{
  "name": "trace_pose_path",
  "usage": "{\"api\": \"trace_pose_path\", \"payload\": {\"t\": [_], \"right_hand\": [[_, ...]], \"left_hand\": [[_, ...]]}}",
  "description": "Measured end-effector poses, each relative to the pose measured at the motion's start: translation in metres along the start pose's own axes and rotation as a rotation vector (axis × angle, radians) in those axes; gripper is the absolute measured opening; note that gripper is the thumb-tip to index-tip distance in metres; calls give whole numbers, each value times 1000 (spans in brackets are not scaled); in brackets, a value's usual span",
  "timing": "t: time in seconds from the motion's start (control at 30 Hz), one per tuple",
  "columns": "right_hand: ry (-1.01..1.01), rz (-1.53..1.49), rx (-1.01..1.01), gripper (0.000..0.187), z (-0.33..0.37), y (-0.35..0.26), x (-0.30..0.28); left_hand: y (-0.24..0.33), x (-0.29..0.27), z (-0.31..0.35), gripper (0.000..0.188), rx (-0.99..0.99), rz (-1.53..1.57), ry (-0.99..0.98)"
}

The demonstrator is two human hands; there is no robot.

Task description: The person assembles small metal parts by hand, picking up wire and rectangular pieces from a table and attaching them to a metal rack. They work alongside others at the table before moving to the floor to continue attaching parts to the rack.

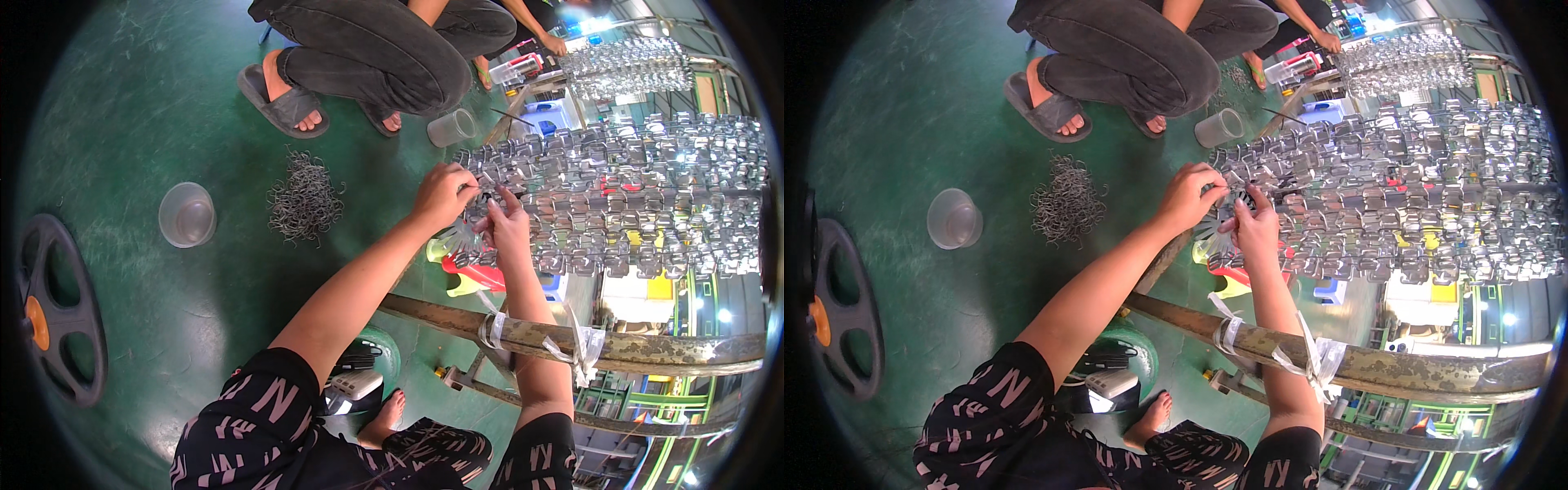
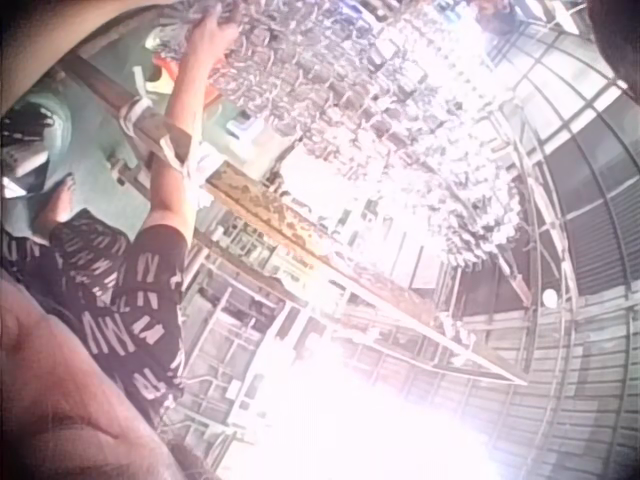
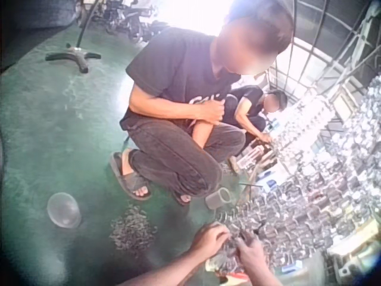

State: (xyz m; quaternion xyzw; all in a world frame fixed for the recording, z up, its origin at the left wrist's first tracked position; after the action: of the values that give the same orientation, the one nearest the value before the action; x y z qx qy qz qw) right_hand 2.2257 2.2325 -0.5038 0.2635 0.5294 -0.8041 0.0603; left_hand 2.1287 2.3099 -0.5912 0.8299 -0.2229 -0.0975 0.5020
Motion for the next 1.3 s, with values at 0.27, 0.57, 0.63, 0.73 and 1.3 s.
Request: {"api": "trace_pose_path", "payload": {"t": [0.27,0.57,0.63,0.73,1.3], "right_hand": [[124,125,-60,32,2,-15,14],[158,240,-167,28,2,-15,19],[150,206,-138,26,4,-19,27],[141,225,-124,23,3,-18,24],[37,404,-69,25,12,-24,12]], "left_hand": [[1,-5,5,7,97,-31,-30],[8,-38,15,8,123,-88,38],[7,-42,12,8,125,-77,83],[12,-41,7,9,119,-110,60],[22,-27,16,5,164,-454,-96]]}}
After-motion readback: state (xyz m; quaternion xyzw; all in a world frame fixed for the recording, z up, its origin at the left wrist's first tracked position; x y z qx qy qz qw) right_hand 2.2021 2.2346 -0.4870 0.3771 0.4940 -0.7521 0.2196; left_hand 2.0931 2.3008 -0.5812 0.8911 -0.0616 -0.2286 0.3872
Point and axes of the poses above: each hand's wrist, its own z-axis away from the middle knuckle, its own x-axis out of the palm, y = z × x, the point moved 2 cm from there along -z, towards the middle knuckle, and after that the axes turned 12 degrees about -y, right-handed, at the moved point
